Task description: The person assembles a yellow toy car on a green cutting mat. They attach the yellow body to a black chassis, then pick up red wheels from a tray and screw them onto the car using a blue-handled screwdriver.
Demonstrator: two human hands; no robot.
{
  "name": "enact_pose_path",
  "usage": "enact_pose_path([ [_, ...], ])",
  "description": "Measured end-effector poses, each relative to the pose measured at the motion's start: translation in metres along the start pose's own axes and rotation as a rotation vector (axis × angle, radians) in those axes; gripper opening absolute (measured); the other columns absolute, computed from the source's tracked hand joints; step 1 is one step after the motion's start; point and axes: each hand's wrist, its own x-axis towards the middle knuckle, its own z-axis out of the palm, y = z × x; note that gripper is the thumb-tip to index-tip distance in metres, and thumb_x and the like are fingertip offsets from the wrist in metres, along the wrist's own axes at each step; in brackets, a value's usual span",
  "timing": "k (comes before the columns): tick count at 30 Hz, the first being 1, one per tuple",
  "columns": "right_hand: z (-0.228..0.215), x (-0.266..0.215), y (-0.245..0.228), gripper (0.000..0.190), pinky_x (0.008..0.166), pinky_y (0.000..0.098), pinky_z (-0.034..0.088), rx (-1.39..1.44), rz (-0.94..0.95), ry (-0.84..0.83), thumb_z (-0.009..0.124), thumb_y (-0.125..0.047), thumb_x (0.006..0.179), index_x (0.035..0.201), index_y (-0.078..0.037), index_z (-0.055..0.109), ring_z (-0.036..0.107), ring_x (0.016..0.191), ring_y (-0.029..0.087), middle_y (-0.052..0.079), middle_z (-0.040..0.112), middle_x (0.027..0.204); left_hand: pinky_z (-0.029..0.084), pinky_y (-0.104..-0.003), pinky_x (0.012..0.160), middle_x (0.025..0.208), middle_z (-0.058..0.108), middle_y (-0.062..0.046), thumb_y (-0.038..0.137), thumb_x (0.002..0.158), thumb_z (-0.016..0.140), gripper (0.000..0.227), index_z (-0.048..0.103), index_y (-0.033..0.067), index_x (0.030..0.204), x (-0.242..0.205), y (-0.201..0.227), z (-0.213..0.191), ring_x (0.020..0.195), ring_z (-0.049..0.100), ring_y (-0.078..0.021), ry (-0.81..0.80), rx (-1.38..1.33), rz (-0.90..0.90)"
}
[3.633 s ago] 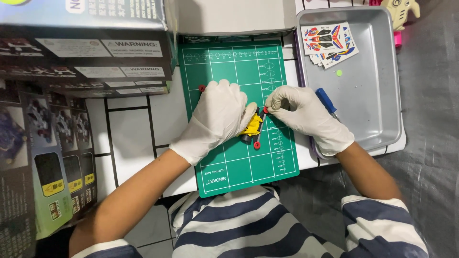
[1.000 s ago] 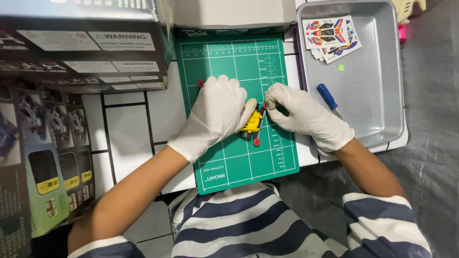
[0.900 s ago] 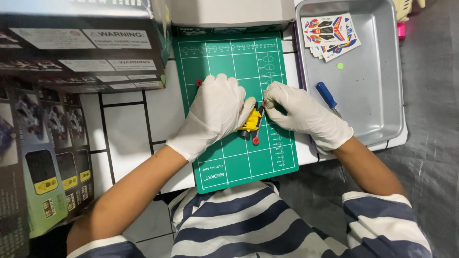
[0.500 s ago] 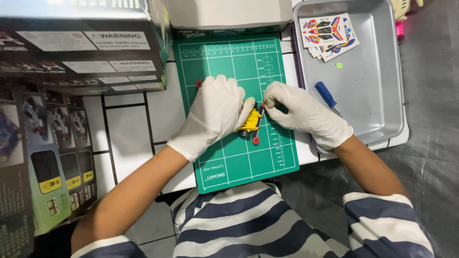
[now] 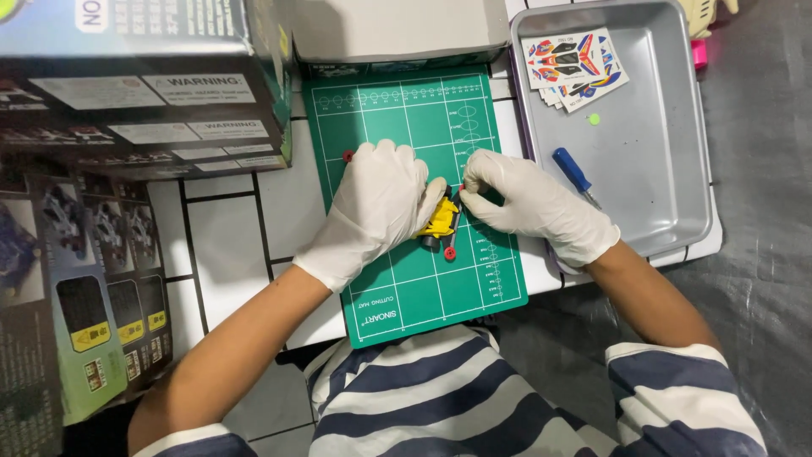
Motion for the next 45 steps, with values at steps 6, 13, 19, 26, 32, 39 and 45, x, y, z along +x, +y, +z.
enact_pose_path([
  [6,-0.01,-0.002,0.003,0.019,0.076,0.0328,0.056,0.172,-0.001,0.075,0.07,-0.002,0.085,0.091,-0.015,0.057,0.068,0.079,0.022,0.001,0.062,0.083,0.045,-0.039,0.07,0.072,0.055,-0.003,0.05,0.105,0.035,0.051,0.062,0.0188,0.075,0.0,-0.001,-0.002,0.074,0.061,-0.0228,-0.026,-0.01,0.005],
  [13,-0.008,0.0,-0.012,0.02,0.076,0.0343,0.056,0.158,-0.152,0.105,0.068,0.004,0.089,0.086,-0.012,0.056,0.068,0.079,0.027,0.006,0.064,0.084,0.046,-0.038,0.07,0.071,0.053,0.0,0.049,0.104,0.033,0.05,0.061,0.0198,0.075,0.001,-0.001,0.0,0.072,0.06,-0.0202,-0.037,-0.005,0.004],
  [19,0.0,0.0,0.001,0.021,0.078,0.0335,0.057,0.161,-0.209,0.12,0.068,0.004,0.09,0.083,-0.012,0.057,0.07,0.081,0.026,0.004,0.065,0.084,0.045,-0.039,0.068,0.07,0.05,-0.004,0.048,0.103,0.038,0.047,0.058,0.0191,0.072,-0.002,-0.001,0.003,0.071,0.06,-0.0247,0.092,-0.013,0.005],
  [26,0.002,-0.001,-0.001,0.023,0.079,0.0343,0.056,0.103,-0.244,0.144,0.071,0.002,0.093,0.082,-0.011,0.056,0.07,0.082,0.029,0.005,0.066,0.085,0.042,-0.039,0.066,0.07,0.048,-0.003,0.046,0.101,0.042,0.043,0.056,0.019,0.07,-0.003,0.0,0.008,0.069,0.056,-0.0244,0.139,-0.016,0.003],
  [32,0.006,-0.003,0.007,0.024,0.079,0.0348,0.056,0.082,-0.268,0.16,0.073,0.001,0.094,0.082,-0.011,0.055,0.071,0.085,0.029,0.005,0.067,0.088,0.042,-0.039,0.067,0.07,0.049,-0.003,0.047,0.099,0.045,0.042,0.057,0.0189,0.07,-0.002,0.0,0.01,0.069,0.056,-0.024,0.158,-0.022,-0.005],
  [39,0.005,-0.004,0.006,0.026,0.081,0.035,0.056,0.052,-0.233,0.145,0.077,-0.002,0.092,0.084,-0.012,0.054,0.071,0.086,0.028,0.004,0.066,0.088,0.043,-0.04,0.068,0.07,0.05,-0.003,0.048,0.1,0.044,0.043,0.059,0.0189,0.071,-0.003,0.0,0.009,0.071,0.057,-0.0242,0.148,-0.01,-0.006],
  [45,0.003,-0.006,0.005,0.027,0.082,0.0349,0.056,0.047,-0.2,0.153,0.081,-0.003,0.088,0.085,-0.012,0.056,0.072,0.089,0.026,0.004,0.068,0.092,0.043,-0.039,0.068,0.07,0.05,-0.003,0.048,0.1,0.044,0.043,0.059,0.0192,0.071,-0.002,0.0,0.009,0.071,0.057,-0.0234,0.114,-0.014,-0.014],
])
